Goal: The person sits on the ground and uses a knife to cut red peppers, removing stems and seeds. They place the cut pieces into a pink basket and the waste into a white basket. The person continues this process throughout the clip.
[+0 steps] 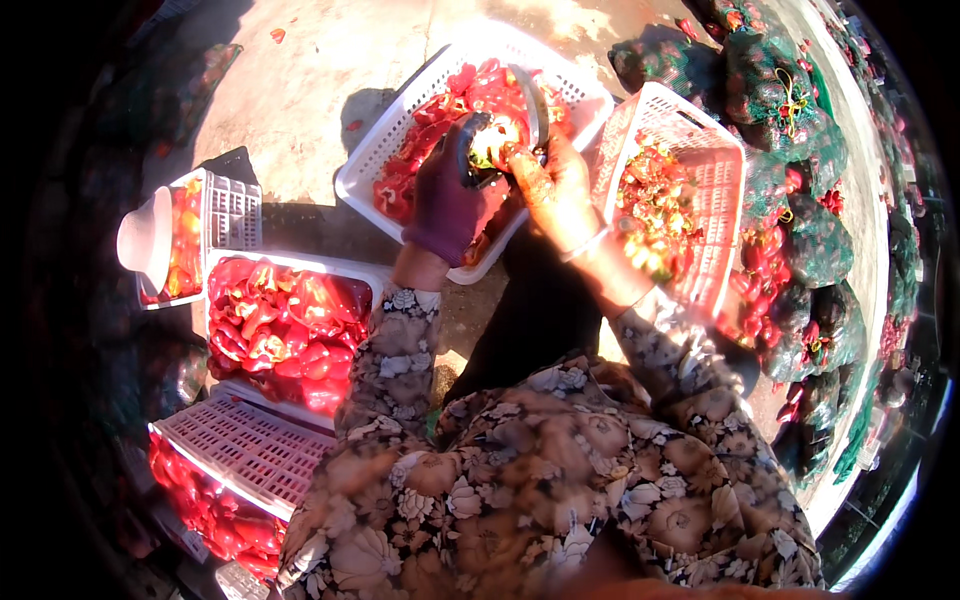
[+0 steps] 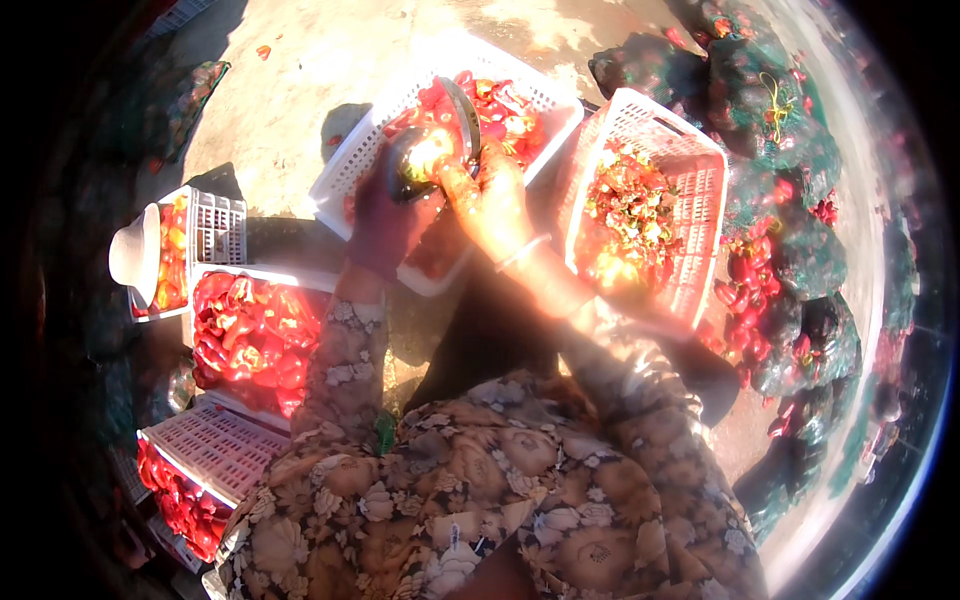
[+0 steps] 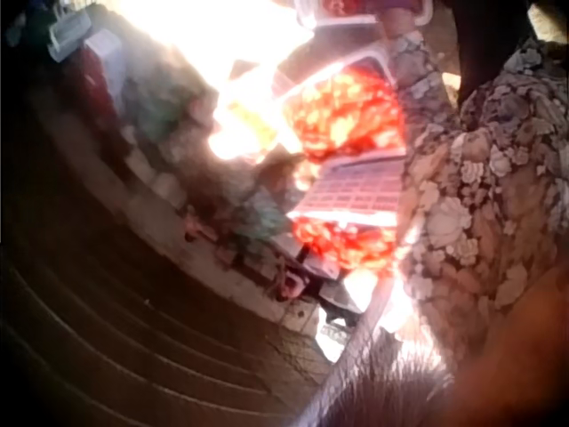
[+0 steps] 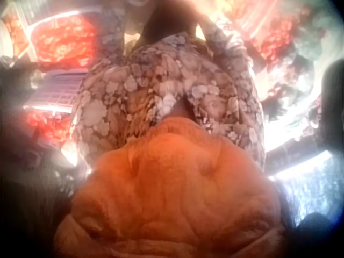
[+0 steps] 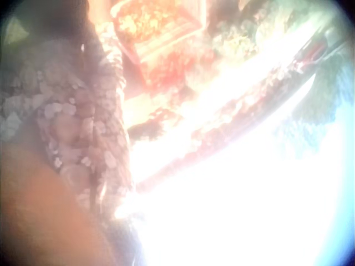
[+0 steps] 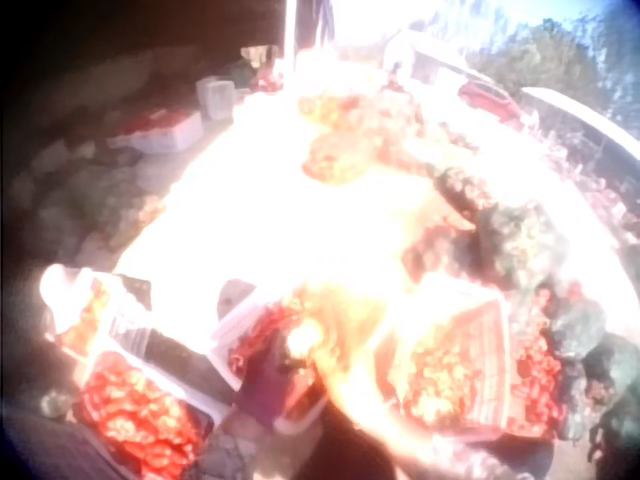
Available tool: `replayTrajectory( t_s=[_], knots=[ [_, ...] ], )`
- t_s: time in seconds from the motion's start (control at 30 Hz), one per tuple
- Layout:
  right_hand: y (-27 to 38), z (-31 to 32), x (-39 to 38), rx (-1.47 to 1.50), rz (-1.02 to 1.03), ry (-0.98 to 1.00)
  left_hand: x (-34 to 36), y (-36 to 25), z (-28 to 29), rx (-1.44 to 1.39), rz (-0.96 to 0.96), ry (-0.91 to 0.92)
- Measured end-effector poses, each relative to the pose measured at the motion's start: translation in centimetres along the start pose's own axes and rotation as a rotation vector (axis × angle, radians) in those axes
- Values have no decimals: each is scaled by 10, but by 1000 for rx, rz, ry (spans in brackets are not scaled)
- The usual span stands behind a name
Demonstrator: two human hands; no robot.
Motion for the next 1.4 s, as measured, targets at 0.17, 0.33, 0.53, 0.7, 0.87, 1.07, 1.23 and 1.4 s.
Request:
replayTrajectory(
  t_s=[0.17,0.33,0.53,0.7,0.87,1.07,1.23,1.4],
  knots=[
    [12,7,5,-220,74,-52,7,3,-9,-121,-145,40],
    [6,-1,13,-281,-88,160,-6,28,-16,-88,5,118],
    [-2,-4,20,150,-133,164,6,7,11,-409,322,54],
    [-39,10,23,402,-524,190,4,20,45,-660,407,-194],
    [-51,26,36,505,-496,194,-31,27,57,-922,539,-360],
    [-34,19,45,295,-370,109,-67,66,59,-773,395,-340],
    [-51,0,46,-51,-314,161,-94,81,76,-637,620,-511],
    [-10,13,42,213,-429,214,-80,73,67,-538,574,-419]
  ],
)
Point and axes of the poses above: each hand's wrist, its own x-axis towards the middle knuckle, its own z-axis out of the back of the hand, y = z × x, the point moved 5 cm from there along x, towards the middle knuckle, and after that the axes turned 14 degrees about -z, right-handed, at the moved point
